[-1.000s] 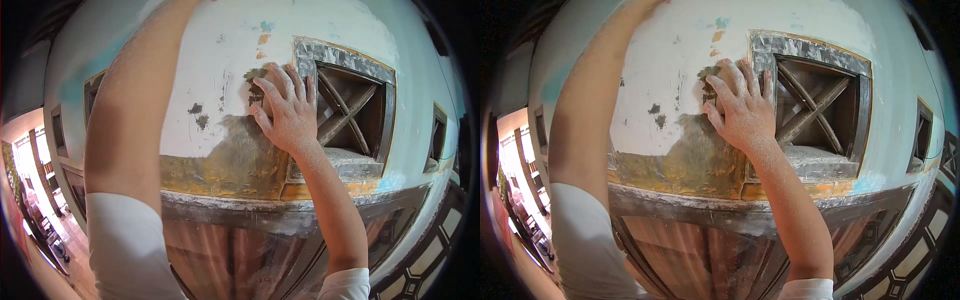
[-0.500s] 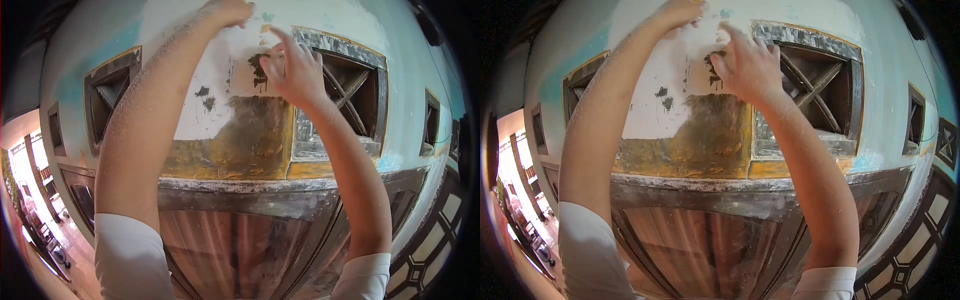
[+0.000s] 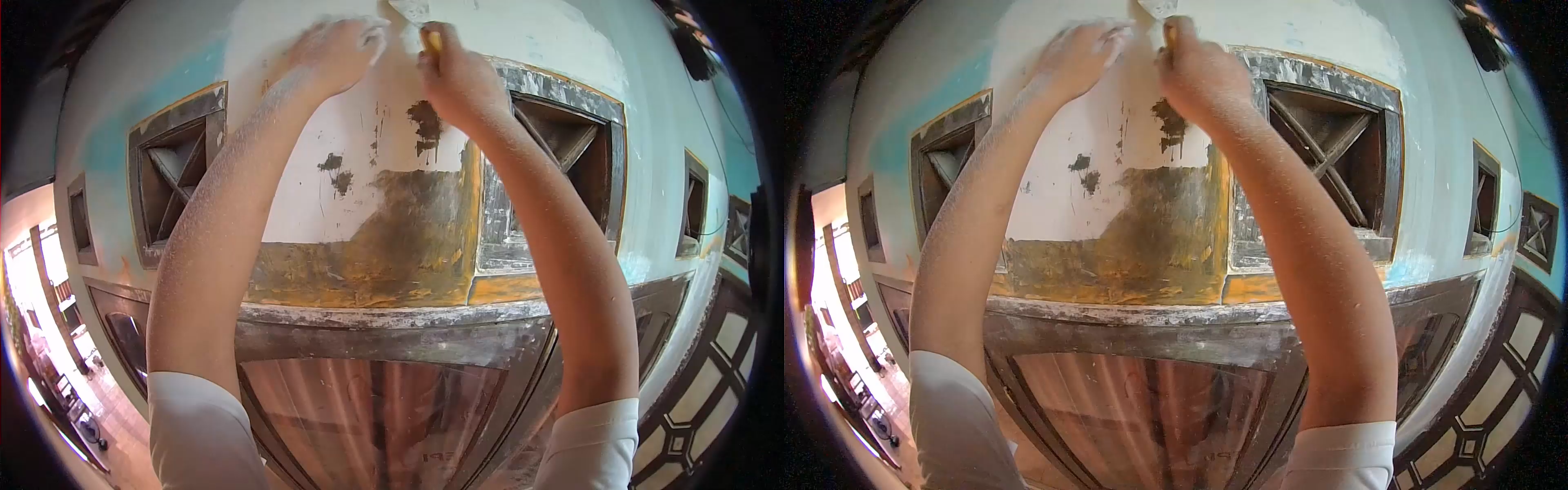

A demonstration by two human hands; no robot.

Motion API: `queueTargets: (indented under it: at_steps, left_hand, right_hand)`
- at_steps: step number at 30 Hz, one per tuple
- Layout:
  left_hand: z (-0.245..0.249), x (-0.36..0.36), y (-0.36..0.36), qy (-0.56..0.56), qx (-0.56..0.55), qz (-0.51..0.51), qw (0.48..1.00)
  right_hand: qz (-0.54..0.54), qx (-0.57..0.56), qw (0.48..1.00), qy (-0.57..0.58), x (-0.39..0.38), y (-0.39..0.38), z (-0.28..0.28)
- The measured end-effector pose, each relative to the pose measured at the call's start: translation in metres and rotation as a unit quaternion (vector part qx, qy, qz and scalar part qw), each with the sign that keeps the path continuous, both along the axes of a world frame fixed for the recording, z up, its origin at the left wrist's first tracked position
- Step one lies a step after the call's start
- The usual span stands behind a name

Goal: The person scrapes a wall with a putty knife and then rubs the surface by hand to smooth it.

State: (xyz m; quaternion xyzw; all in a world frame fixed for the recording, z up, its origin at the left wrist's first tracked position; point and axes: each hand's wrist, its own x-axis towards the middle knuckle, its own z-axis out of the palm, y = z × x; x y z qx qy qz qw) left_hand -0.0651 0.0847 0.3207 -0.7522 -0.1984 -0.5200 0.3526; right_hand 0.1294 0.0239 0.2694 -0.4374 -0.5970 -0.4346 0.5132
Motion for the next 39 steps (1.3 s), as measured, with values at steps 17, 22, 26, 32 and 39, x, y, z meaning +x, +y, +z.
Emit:
queueTargets:
  at_steps: [17, 22, 26, 32, 39]
  left_hand:
    - [-0.042, -0.032, 0.058, -0.13, 0.152, 0.209, 0.957]
    - [-0.045, -0.031, 0.048, -0.129, 0.134, 0.201, 0.962]
    - [-0.045, -0.031, 0.052, -0.129, 0.143, 0.201, 0.961]
    - [-0.047, -0.031, 0.055, -0.132, 0.159, 0.192, 0.959]
    - [-0.046, -0.032, 0.056, -0.131, 0.159, 0.195, 0.959]
  right_hand:
    - [-0.111, 0.045, 0.993, 0.018, 0.026, -0.026, 0.06]
    - [-0.115, 0.024, 0.993, 0.033, 0.022, -0.022, 0.092]
    - [-0.088, 0.064, 0.994, 0.0, 0.017, -0.017, 0.09]
    - [-0.122, 0.035, 0.992, -0.009, 0.009, -0.016, 0.073]
    - [-0.131, 0.045, 0.99, -0.016, -0.002, -0.026, 0.084]
